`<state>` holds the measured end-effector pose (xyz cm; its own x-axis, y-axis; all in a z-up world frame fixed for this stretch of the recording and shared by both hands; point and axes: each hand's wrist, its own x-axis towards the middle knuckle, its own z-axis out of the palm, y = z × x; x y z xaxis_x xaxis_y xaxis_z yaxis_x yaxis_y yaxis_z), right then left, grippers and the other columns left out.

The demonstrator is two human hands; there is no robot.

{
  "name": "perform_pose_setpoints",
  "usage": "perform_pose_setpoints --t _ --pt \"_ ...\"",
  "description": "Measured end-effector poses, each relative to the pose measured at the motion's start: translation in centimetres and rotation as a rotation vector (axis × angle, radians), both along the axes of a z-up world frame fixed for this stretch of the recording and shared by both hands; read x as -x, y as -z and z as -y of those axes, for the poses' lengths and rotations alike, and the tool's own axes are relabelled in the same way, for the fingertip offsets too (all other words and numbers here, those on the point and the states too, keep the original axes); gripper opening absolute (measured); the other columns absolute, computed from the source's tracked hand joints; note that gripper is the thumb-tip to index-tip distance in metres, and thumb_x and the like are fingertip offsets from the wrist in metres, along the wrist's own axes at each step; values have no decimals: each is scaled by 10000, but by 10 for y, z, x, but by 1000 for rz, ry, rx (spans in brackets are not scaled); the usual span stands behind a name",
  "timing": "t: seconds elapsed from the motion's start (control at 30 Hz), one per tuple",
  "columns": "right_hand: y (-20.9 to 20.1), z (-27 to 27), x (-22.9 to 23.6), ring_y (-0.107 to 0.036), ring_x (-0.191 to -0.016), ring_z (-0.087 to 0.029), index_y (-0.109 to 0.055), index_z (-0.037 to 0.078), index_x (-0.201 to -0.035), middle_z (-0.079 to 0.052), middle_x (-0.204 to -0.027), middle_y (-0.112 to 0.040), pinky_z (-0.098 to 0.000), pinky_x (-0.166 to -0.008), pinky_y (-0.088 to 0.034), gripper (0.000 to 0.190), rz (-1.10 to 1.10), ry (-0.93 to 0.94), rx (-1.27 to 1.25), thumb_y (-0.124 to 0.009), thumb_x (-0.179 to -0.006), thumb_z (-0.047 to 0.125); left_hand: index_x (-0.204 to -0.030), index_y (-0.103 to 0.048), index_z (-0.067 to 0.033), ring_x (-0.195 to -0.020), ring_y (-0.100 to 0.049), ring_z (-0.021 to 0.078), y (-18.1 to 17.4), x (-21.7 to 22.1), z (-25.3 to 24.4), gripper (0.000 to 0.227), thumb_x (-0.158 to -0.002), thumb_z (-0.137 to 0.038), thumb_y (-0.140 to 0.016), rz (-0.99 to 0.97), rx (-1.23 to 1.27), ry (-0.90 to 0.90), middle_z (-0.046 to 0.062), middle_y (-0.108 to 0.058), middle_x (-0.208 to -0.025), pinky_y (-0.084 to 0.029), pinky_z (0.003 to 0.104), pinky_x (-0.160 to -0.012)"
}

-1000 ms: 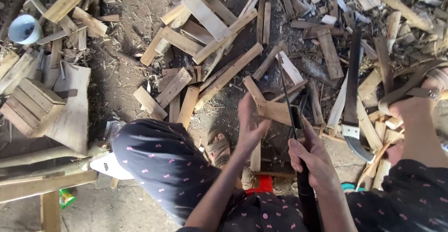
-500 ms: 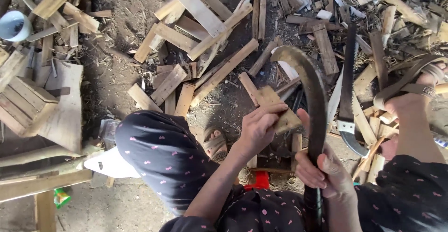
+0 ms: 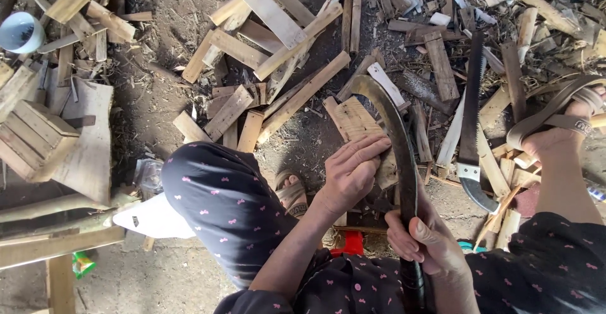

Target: The person sits on the ground and uses a curved blade to shave and shape a small piece of wood. They repeatedly hold the wood in one hand and scrape the blade along its surface to remove material, occasionally inspecting the piece.

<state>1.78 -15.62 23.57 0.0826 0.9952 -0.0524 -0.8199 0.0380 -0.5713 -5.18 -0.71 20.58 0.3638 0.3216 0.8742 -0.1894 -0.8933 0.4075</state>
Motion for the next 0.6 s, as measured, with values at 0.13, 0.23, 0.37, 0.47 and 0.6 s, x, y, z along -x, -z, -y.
perform_pose_setpoints --t 0.13,0.23,0.37,0.47,0.6 --pt "6 3 0 -281 -357 -70 -189 227 -1454 -44 -570 -380 -208 -344 -262 687 -27 3 -52 -613 -914 197 -694 -487 28 -937 -672 300 4 3 -1 252 -942 10 -450 -49 3 1 176 -659 -978 -586 422 -835" --pt "9 5 -2 -291 -368 -75 -148 308 -1460 -40 -574 -392 -214 -354 -278 723 13 -11 -33 -613 -913 217 -703 -474 12 -936 -674 291 3 4 -3 250 -948 3 -429 -66 25 62 183 -656 -988 -577 418 -849" --pt "-2 -1 2 -296 -361 -72 -105 293 -1471 -36 -558 -379 -205 -344 -272 781 51 25 -8 -627 -894 223 -678 -457 15 -912 -674 287 1 4 -5 255 -932 23 -471 -68 40 103 180 -659 -941 -586 405 -834" --pt "-4 -4 1 -297 -338 -63 -44 306 -1474 -30 -518 -382 -191 -317 -264 874 97 40 14 -664 -859 254 -665 -451 6 -892 -677 257 6 4 -3 257 -904 48 -535 -112 95 142 174 -667 -915 -593 364 -799" --pt "19 -6 -10 -313 -358 -55 -84 286 -1481 22 -523 -385 -186 -301 -311 768 198 35 -3 -582 -900 224 -720 -482 -31 -741 -695 219 52 -6 -1 225 -904 -117 -580 -167 257 211 157 -675 -901 -595 295 -587"
